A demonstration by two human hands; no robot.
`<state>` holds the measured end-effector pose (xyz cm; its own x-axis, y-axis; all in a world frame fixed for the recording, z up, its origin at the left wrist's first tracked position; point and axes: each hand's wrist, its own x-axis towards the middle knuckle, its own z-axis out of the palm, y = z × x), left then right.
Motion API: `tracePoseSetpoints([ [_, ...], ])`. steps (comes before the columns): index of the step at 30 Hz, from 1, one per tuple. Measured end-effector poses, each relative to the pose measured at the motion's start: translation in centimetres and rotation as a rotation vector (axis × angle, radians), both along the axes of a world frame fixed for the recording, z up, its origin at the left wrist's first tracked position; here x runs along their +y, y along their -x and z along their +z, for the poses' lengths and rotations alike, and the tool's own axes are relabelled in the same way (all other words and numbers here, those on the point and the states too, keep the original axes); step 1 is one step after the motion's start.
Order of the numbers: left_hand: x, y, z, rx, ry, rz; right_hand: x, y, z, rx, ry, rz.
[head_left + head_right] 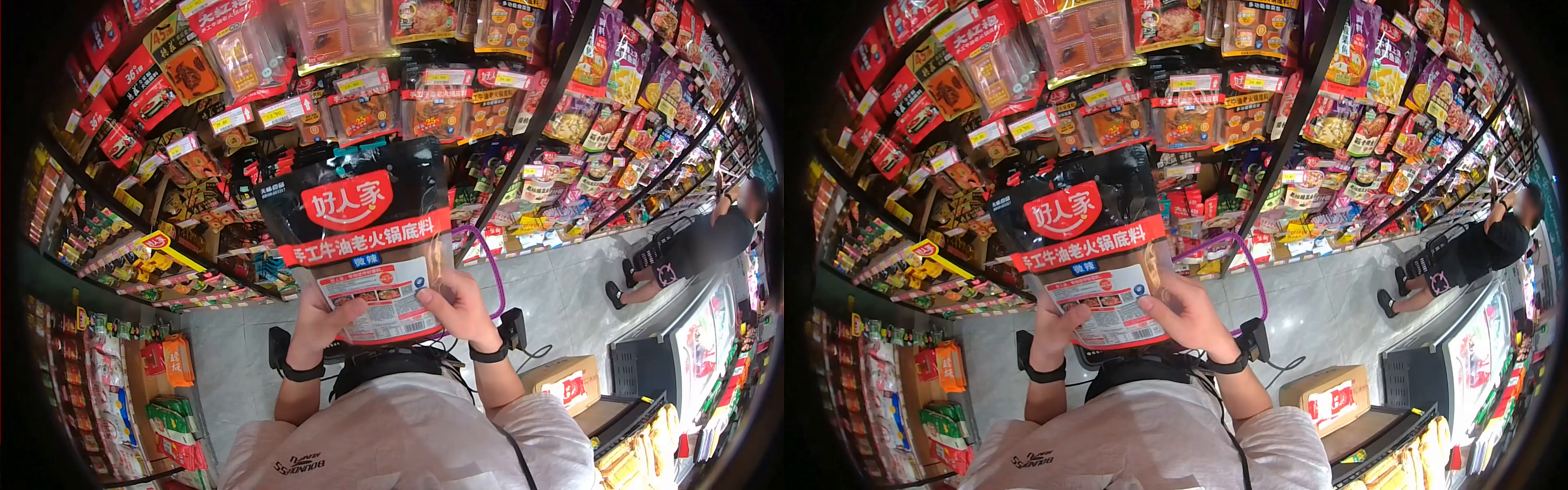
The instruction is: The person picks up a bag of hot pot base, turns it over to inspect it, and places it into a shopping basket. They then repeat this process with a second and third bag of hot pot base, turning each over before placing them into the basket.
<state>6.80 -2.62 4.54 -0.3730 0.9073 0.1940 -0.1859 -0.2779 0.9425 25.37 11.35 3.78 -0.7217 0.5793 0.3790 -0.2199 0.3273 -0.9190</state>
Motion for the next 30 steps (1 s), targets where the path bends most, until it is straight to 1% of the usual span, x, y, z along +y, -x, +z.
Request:
tracePoseSetpoints([
  [2,-0.1,-0.1,0.1,0.002,0.002,-0.008,0.0,-0.3,-0.3,-0.061,0.040,0.016],
  [5,0.1,-0.4,0.1,-0.020,-0.014,0.007,-0.3,-0.1,0.2,-0.023,0.066,0.001],
  [8,-0.1,-0.7,0.3,-0.002,-0.018,0.051,-0.2,-0.4,-0.1,0.003,0.121,0.076],
  [11,0.4,-1.5,1.7,-0.126,-0.011,0.199,-0.1,-0.5,0.4,0.108,0.014,0.120],
  [12,0.7,-1.4,2.1,-0.147,-0.032,0.229,-0.2,-0.5,0.5,0.147,0.140,0.232],
  [14,1.5,-1.1,3.7,-0.267,-0.047,0.229,-0.4,-0.7,0.6,0.223,0.395,0.452],
  [15,2.0,-0.9,4.2,-0.328,-0.056,0.231,-0.7,-0.5,0.8,0.236,0.445,0.459],
  [17,2.7,-0.3,4.6,-0.268,-0.054,0.214,-1.6,0.5,1.2,0.260,0.544,0.472],
  [18,3.1,-0.3,4.9,-0.255,-0.059,0.197,-1.8,1.2,1.4,0.270,0.488,0.442],
  [21,3.6,-1.2,7.1,-0.191,-0.092,0.141,-2.0,2.3,1.8,0.227,0.629,0.433],
  [23,4.1,-1.3,8.0,-0.126,-0.139,0.110,-1.9,2.9,2.7,0.305,0.594,0.429],
  [24,4.3,-1.0,8.4,-0.044,-0.153,0.077,-1.8,3.0,2.9,0.336,0.577,0.427],
  [27,4.5,-1.0,8.2,0.008,-0.248,0.039,-2.0,3.5,3.7,0.412,0.585,0.400],
  [28,4.4,-0.9,8.0,0.020,-0.230,0.041,-2.1,3.5,4.2,0.427,0.594,0.383],
  [30,4.3,-1.0,8.3,0.080,-0.291,0.017,-2.1,3.7,4.8,0.435,0.582,0.358],
])
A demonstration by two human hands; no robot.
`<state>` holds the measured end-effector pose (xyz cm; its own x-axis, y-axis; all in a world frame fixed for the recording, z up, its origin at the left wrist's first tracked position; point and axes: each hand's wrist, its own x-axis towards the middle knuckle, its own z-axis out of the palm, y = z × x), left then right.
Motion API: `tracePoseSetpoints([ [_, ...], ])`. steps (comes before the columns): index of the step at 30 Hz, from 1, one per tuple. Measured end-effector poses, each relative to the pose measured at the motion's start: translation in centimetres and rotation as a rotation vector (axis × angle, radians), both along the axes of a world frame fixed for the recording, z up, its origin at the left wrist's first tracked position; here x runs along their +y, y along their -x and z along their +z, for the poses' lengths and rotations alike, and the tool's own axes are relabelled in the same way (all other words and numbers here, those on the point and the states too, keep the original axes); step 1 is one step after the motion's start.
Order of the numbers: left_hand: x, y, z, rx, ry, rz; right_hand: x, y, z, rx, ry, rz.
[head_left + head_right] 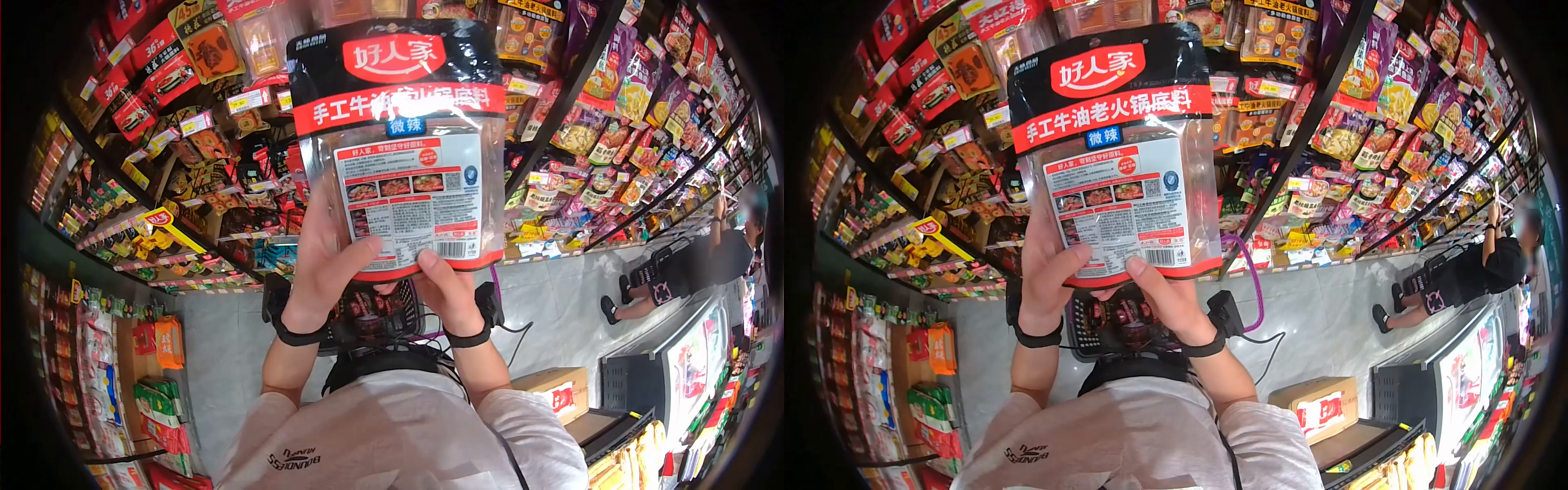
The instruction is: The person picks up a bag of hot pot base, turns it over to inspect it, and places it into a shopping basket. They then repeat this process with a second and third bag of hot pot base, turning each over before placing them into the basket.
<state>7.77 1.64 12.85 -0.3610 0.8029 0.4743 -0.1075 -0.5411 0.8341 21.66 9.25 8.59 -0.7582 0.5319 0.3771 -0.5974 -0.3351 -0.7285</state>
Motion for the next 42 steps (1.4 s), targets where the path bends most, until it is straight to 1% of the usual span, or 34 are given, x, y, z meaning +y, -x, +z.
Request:
tracePoseSetpoints([
  [2,-0.2,-0.2,0.4,0.015,-0.024,-0.005,-0.1,0.2,0.2,-0.014,-0.038,-0.020],
  [5,-0.9,-0.7,0.5,-0.013,-0.024,0.025,-0.5,0.9,-1.4,-0.051,0.005,-0.140],
  [8,-1.1,-0.6,0.6,0.011,-0.058,0.065,-1.2,1.3,-0.6,-0.026,0.069,-0.093],
  [11,-1.5,-1.0,0.9,-0.007,-0.049,0.069,-1.3,1.2,1.2,-0.089,0.072,-0.043],
  [17,-2.2,-1.2,1.2,-0.080,-0.035,0.086,-1.6,1.6,1.1,-0.063,0.078,-0.011],
  [29,-4.0,-0.2,1.5,-0.235,-0.015,-0.010,-2.8,3.3,2.0,-0.048,0.082,-0.085],
  [30,-3.8,-0.1,1.4,-0.235,-0.070,-0.011,-3.1,3.5,2.2,-0.061,0.094,-0.104],
  [33,-4.5,0.8,1.7,-0.216,-0.051,-0.030,-3.1,4.5,1.4,-0.025,0.078,-0.110],
  [36,-4.3,1.1,1.8,-0.248,-0.096,0.052,-3.6,4.5,2.0,-0.011,0.037,-0.067],
  [39,-4.8,1.7,1.0,-0.194,-0.025,0.058,-4.3,5.2,2.3,0.008,-0.028,-0.195],
  [40,-5.0,1.8,0.4,-0.157,-0.033,0.056,-4.3,5.1,2.5,0.003,-0.020,-0.177],
  [42,-4.6,1.5,0.2,-0.174,-0.088,0.112,-4.7,5.5,2.9,0.019,-0.068,-0.253],
])
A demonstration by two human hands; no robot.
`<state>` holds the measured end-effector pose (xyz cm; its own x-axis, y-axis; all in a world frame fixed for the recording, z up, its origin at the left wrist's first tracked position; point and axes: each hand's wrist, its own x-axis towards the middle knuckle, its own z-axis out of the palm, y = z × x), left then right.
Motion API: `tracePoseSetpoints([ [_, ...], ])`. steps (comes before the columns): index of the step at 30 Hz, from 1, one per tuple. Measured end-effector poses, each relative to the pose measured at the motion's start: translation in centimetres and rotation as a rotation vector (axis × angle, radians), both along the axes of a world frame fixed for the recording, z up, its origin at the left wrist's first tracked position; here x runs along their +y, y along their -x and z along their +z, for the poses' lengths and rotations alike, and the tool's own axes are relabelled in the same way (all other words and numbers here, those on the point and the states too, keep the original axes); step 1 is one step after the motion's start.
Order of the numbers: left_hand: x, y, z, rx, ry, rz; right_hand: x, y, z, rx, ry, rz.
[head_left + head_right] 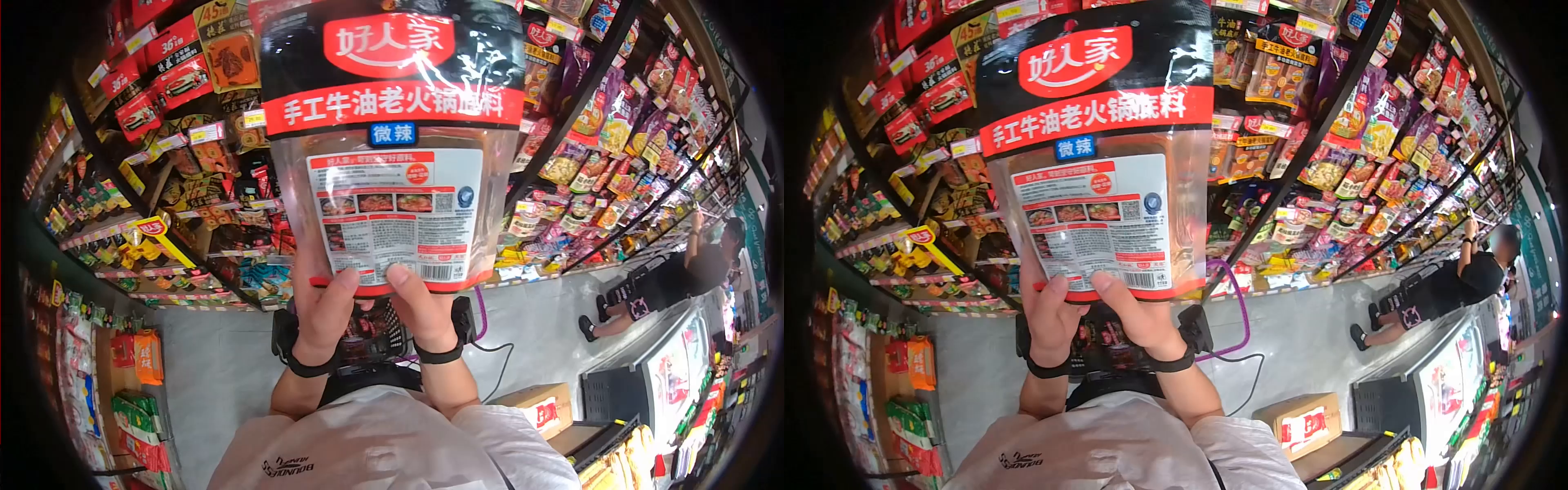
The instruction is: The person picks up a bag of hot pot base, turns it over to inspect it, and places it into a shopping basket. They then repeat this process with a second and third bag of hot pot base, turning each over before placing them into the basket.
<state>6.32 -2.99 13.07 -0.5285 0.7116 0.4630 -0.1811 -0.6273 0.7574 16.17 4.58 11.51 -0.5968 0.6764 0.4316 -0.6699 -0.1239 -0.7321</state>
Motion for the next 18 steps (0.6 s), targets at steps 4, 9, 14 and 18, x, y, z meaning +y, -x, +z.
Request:
tracePoseSetpoints([
  [4,-0.7,1.2,-0.8,-0.027,-0.060,-0.082,-0.9,1.1,0.0,0.001,-0.045,-0.146],
  [9,-1.0,1.8,-1.8,-0.114,-0.123,-0.049,-1.4,1.6,0.9,-0.005,0.077,-0.124],
  [14,-1.8,3.7,-1.9,-0.213,-0.184,-0.039,-1.4,2.6,1.1,-0.088,0.016,-0.218],
  [18,-2.9,5.6,-4.2,-0.196,-0.149,-0.035,-2.2,4.2,-0.2,-0.108,0.014,-0.170],
])
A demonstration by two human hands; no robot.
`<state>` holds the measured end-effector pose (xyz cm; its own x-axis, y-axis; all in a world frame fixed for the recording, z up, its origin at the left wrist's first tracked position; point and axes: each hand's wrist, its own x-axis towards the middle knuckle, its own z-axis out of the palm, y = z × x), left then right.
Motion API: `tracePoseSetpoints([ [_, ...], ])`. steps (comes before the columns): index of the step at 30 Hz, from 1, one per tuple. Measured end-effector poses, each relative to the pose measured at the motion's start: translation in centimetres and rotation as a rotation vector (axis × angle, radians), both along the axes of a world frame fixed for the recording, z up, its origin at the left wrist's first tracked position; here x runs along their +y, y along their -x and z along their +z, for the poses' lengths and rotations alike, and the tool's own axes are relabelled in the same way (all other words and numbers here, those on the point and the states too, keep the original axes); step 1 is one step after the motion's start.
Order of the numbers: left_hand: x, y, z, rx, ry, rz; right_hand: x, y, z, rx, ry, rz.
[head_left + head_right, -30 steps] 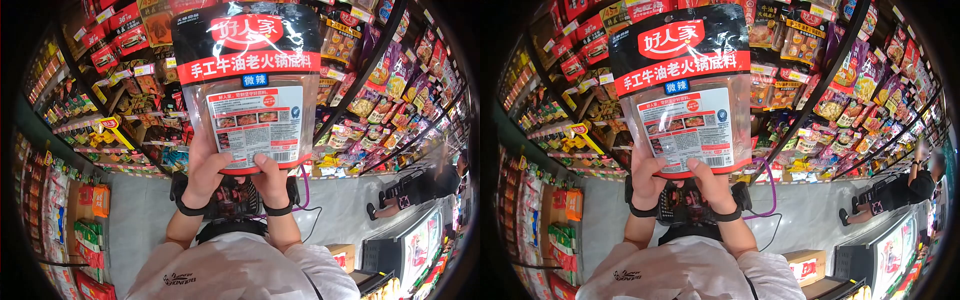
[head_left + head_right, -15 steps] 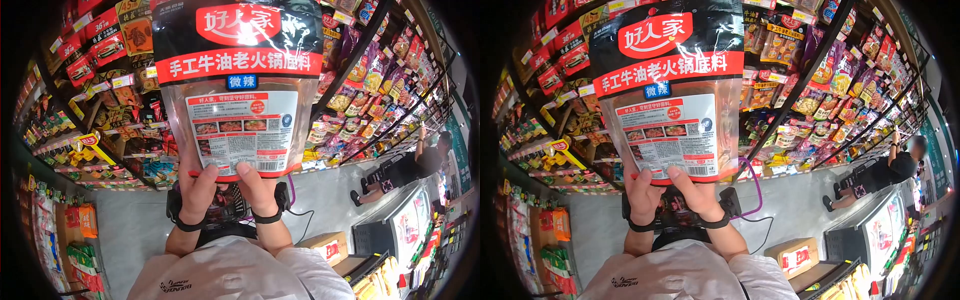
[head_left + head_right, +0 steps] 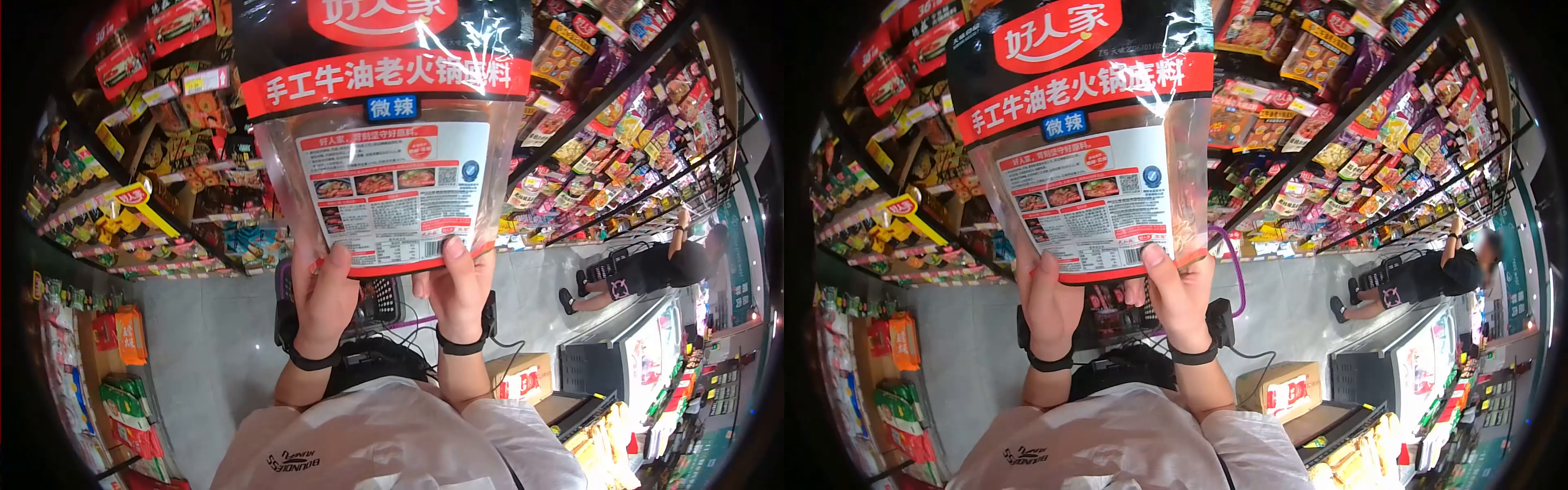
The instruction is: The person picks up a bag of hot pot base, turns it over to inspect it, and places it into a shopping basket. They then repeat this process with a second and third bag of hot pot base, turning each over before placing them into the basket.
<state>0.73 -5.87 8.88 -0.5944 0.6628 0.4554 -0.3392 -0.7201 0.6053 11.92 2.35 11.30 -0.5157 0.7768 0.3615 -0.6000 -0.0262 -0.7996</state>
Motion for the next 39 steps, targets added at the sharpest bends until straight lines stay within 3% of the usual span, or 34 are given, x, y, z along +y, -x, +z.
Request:
tracePoseSetpoints([
  [9,-2.0,2.0,-1.9,0.058,0.125,0.082,-1.1,2.4,-1.4,-0.039,0.096,0.077],
  [18,1.0,-0.1,-1.7,-0.063,0.112,0.025,1.6,-0.4,-1.5,-0.113,0.063,0.040],
  [24,4.2,-1.4,-1.3,0.022,0.077,0.038,4.6,-2.3,-1.2,-0.159,0.038,0.045],
  [39,4.8,-0.2,-0.8,0.087,0.172,0.028,6.2,-2.8,-1.7,-0.024,0.035,0.142],
])
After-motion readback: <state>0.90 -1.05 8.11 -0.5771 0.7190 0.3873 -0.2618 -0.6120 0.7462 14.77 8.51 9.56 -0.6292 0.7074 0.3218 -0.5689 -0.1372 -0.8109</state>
